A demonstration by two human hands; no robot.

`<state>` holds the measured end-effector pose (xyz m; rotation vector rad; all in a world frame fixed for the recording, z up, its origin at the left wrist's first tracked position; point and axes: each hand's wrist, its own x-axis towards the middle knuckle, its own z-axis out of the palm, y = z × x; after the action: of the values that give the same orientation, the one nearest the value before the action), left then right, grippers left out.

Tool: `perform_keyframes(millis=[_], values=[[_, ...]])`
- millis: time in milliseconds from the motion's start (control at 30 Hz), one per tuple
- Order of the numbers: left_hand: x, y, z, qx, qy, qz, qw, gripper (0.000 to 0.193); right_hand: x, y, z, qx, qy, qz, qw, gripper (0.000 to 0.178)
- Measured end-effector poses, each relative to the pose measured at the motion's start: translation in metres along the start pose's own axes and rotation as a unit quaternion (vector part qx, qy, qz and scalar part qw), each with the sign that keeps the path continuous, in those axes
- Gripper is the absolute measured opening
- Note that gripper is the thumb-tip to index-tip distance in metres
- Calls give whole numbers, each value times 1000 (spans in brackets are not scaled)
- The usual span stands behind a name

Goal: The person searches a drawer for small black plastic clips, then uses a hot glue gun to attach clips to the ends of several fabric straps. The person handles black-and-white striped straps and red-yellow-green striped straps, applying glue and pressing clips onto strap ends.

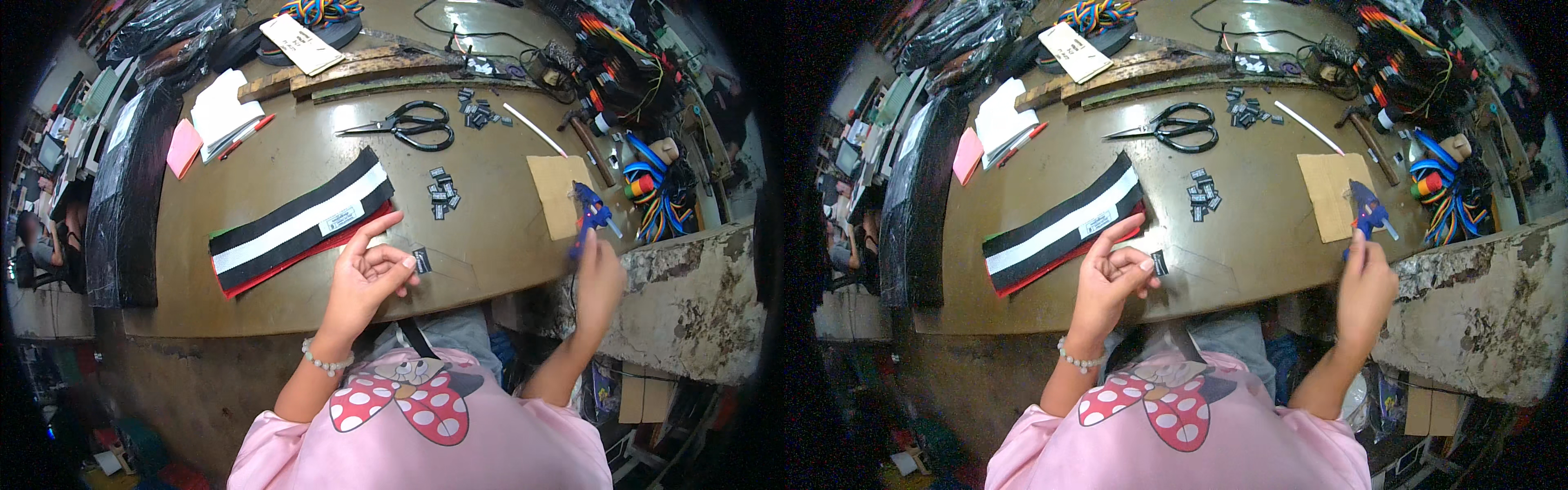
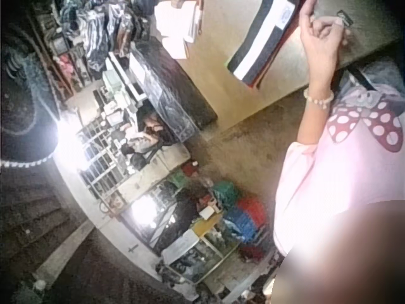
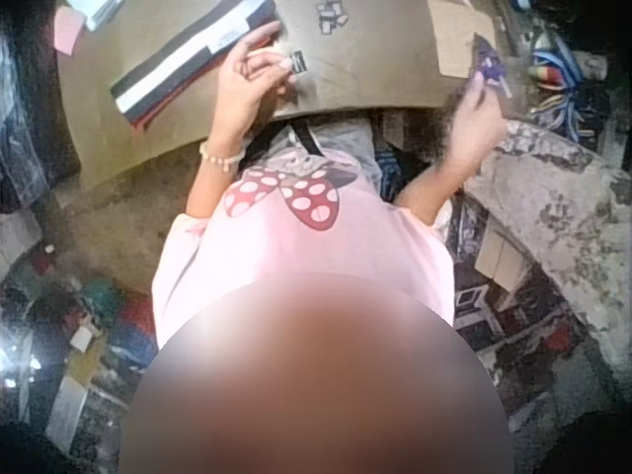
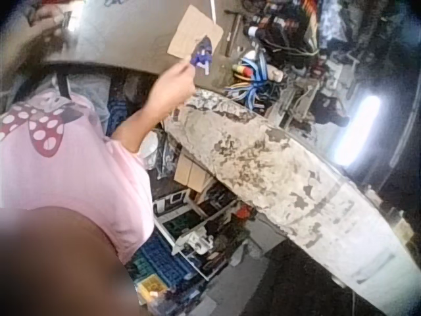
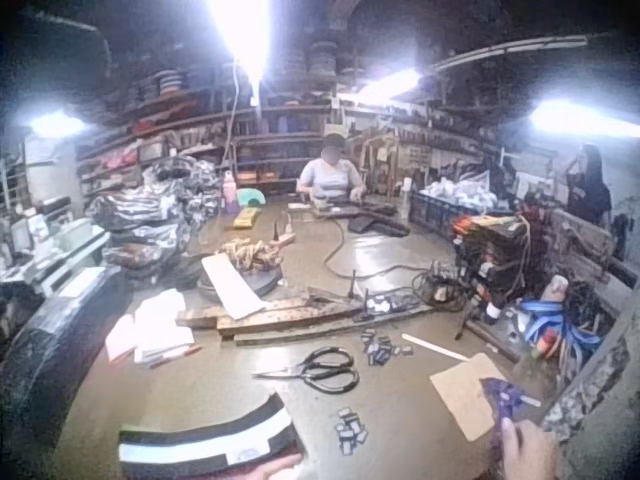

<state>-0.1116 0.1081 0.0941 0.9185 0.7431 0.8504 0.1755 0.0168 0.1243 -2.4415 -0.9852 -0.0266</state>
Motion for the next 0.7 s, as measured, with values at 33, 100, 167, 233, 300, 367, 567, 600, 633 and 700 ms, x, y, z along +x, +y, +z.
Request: perform_keyframes(millis=[33, 100, 167, 233, 300, 367, 567, 600, 633, 700], values=[[0, -2, -2, -39, -26, -9, 999, 62, -17, -12, 4, 93, 24, -39, 995, 29], [0, -6, -4, -106, -66, -37, 992, 67, -36, -39, 27, 312, -105, -247, 911, 10], [-2, -8, -5, -162, -96, -60, 980, 70, -47, -62, 53, 476, -231, -263, 807, 16], [-6, -7, -7, -187, -96, -74, 975, 72, -53, -70, 64, 591, -303, -231, 711, 17], [-12, -6, -10, -212, -96, -83, 969, 73, -56, -77, 73, 620, -365, -217, 660, 18], [-16, -7, -14, -234, -103, -89, 963, 74, -59, -80, 74, 603, -387, -243, 653, 18], [-21, -19, -31, -259, -123, -78, 955, 74, -64, -92, 80, 602, -451, -185, 632, 18], [-22, -19, -32, -255, -127, -75, 956, 71, -64, -94, 82, 617, -452, -205, 611, 18], [-23, -16, -35, -252, -129, -71, 956, 69, -63, -94, 84, 582, -450, -216, 642, 18], [-28, -7, -40, -76, -31, 3, 997, 58, -62, -92, 86, 554, -433, -234, 671, 17]])
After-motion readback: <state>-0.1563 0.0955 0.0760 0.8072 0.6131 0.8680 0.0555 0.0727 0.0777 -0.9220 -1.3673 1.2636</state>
